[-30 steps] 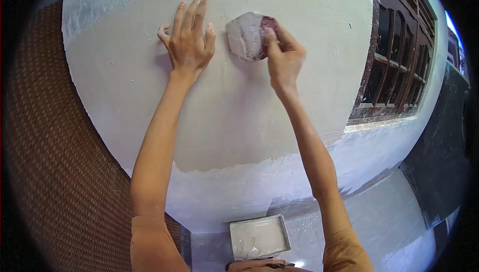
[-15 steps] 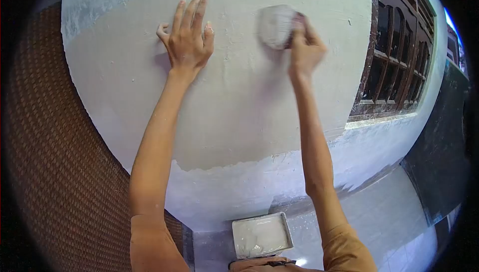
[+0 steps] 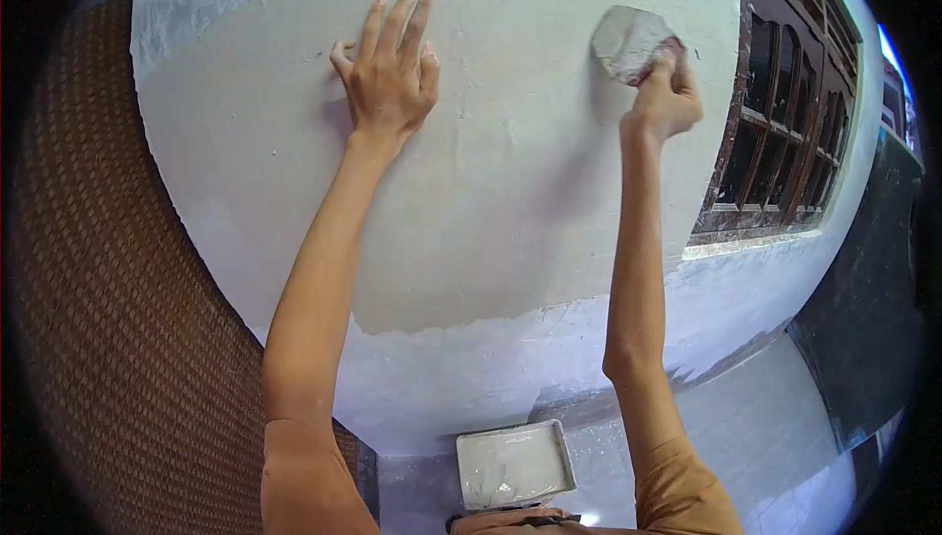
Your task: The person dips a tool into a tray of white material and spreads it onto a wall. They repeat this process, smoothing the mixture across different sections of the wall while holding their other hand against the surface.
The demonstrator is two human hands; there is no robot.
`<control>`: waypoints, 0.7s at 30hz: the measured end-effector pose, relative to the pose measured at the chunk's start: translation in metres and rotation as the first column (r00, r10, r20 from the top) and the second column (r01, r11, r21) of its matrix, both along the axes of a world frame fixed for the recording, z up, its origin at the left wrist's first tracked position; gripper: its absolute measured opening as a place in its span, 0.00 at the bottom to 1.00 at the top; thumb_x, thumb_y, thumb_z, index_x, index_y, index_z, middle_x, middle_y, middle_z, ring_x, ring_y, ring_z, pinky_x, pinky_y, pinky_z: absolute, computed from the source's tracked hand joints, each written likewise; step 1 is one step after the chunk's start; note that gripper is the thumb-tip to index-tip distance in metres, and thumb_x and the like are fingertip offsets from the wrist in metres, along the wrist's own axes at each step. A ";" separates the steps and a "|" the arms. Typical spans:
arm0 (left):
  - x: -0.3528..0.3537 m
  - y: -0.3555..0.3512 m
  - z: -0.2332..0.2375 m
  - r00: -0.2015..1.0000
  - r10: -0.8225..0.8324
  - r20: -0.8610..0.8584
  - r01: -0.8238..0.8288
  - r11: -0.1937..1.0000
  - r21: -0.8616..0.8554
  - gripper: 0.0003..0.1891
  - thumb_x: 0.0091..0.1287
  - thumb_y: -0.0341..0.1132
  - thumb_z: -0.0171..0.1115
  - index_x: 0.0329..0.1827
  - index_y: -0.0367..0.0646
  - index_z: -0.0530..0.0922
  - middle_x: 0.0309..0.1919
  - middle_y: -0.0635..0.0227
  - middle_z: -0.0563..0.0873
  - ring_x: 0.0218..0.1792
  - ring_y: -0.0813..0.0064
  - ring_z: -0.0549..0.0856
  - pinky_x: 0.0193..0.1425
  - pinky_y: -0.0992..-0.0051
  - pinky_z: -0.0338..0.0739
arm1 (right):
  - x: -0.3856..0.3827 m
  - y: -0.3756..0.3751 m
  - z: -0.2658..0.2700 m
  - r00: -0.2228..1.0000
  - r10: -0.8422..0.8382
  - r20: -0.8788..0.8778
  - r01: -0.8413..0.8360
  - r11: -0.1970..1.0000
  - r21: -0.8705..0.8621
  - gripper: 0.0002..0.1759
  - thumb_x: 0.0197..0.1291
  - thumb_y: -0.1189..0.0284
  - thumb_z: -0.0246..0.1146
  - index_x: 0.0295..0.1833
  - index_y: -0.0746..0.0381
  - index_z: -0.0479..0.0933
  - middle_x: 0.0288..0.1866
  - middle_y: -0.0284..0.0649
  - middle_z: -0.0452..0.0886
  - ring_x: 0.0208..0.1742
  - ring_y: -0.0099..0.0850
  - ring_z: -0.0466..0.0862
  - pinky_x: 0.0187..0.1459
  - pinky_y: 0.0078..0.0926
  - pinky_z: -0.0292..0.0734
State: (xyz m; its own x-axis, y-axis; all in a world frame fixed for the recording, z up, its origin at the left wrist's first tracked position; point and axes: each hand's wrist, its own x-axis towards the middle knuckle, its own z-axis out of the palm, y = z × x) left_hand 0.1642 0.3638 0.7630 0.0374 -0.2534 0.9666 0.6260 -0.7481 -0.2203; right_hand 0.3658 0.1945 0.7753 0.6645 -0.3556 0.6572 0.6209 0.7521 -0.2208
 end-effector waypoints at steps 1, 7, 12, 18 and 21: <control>0.000 0.000 -0.002 1.000 -0.011 -0.003 0.011 1.000 0.006 0.32 0.66 0.42 0.49 0.77 0.64 0.61 0.70 0.79 0.71 0.71 0.69 0.69 0.63 0.54 0.55 | -0.003 -0.007 -0.002 0.999 0.045 -0.017 -0.043 0.996 0.080 0.17 0.64 0.76 0.62 0.57 0.71 0.79 0.43 0.46 0.87 0.41 0.26 0.84 0.40 0.23 0.80; 0.002 0.001 0.000 0.999 -0.030 0.013 0.030 0.999 0.013 0.32 0.66 0.42 0.50 0.76 0.67 0.62 0.70 0.79 0.71 0.70 0.70 0.69 0.61 0.50 0.59 | -0.058 0.045 -0.015 0.949 0.052 0.310 0.018 0.975 -0.220 0.17 0.64 0.74 0.63 0.56 0.68 0.81 0.34 0.38 0.86 0.30 0.20 0.80 0.31 0.22 0.76; -0.001 0.000 -0.002 1.000 -0.031 -0.002 0.031 0.999 0.009 0.32 0.66 0.42 0.50 0.77 0.64 0.61 0.70 0.79 0.71 0.70 0.70 0.69 0.61 0.53 0.58 | -0.012 0.010 -0.018 0.996 -0.085 0.018 0.087 0.988 -0.128 0.16 0.65 0.77 0.61 0.57 0.68 0.81 0.38 0.40 0.87 0.34 0.23 0.83 0.33 0.21 0.78; 0.000 -0.004 -0.003 1.000 -0.012 -0.016 0.012 1.000 -0.010 0.32 0.66 0.41 0.50 0.77 0.62 0.60 0.70 0.78 0.71 0.71 0.69 0.68 0.63 0.57 0.56 | -0.044 0.052 -0.039 0.956 -0.059 0.289 0.113 0.979 -0.172 0.16 0.66 0.76 0.60 0.58 0.69 0.80 0.35 0.38 0.84 0.28 0.19 0.77 0.31 0.18 0.74; -0.003 -0.005 -0.004 0.999 0.023 -0.031 -0.024 1.000 -0.010 0.32 0.67 0.42 0.50 0.77 0.61 0.61 0.70 0.78 0.71 0.72 0.69 0.68 0.63 0.57 0.56 | -0.051 0.035 -0.048 0.995 -0.035 0.097 0.070 0.920 -0.386 0.17 0.66 0.75 0.61 0.58 0.69 0.79 0.33 0.35 0.83 0.26 0.17 0.74 0.30 0.17 0.73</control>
State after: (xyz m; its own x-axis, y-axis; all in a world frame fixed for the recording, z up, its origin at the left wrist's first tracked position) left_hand 0.1609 0.3584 0.7591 0.0729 -0.2424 0.9674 0.6365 -0.7354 -0.2323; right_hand 0.3147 0.2297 0.7274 0.5864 -0.0937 0.8046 0.6868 0.5842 -0.4325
